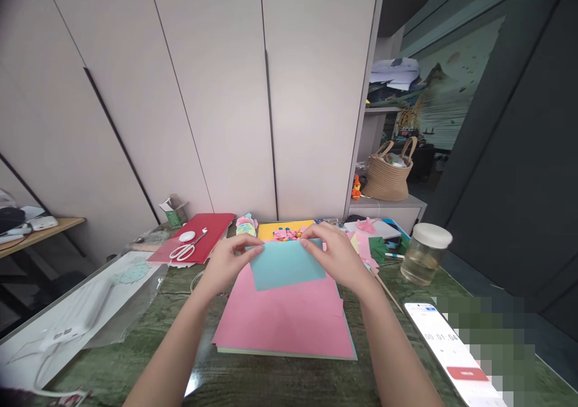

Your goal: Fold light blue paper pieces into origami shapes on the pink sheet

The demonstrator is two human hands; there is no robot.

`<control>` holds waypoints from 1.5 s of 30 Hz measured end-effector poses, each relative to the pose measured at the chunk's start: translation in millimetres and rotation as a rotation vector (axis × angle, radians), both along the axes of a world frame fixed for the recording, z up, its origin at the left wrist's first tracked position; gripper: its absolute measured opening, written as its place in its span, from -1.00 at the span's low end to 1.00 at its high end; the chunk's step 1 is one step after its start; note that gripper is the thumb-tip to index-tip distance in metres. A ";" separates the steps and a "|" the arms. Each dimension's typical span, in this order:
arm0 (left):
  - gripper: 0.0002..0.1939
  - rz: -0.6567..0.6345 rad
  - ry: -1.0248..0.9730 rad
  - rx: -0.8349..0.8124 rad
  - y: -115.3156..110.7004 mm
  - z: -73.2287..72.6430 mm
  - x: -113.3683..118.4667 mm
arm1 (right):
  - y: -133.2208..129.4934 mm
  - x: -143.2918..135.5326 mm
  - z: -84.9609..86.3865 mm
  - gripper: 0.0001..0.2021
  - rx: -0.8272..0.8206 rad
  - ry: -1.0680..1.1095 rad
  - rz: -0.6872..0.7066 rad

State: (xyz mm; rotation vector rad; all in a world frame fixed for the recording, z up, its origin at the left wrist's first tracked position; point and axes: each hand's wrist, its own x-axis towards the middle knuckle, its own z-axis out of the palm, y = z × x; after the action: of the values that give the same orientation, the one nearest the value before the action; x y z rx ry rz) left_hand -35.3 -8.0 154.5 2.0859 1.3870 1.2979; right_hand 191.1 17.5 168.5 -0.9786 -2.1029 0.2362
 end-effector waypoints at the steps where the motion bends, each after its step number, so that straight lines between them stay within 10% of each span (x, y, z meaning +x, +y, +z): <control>1: -0.78 0.015 0.019 0.010 0.5 -1.7 1.8 | -0.1 -1.5 -0.4 -0.86 0.006 -0.006 0.004; 26: -0.85 -0.044 0.314 0.132 -10.1 -2.7 16.9 | -8.2 -23.3 -6.9 -0.90 0.093 -0.145 0.115; 40: -0.80 0.104 0.173 0.128 -1.8 4.1 -8.3 | 21.0 33.0 -5.9 -0.92 0.121 -0.120 -0.269; 45: -0.80 0.035 0.103 0.073 3.2 -2.9 0.1 | 5.8 17.1 0.9 -0.85 0.056 -0.058 -0.045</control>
State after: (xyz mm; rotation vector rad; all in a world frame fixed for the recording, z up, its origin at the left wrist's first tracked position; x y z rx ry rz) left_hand -35.2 -4.9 151.5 2.2150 1.4447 1.2896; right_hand 208.2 23.3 169.4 -1.0094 -2.1253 0.1266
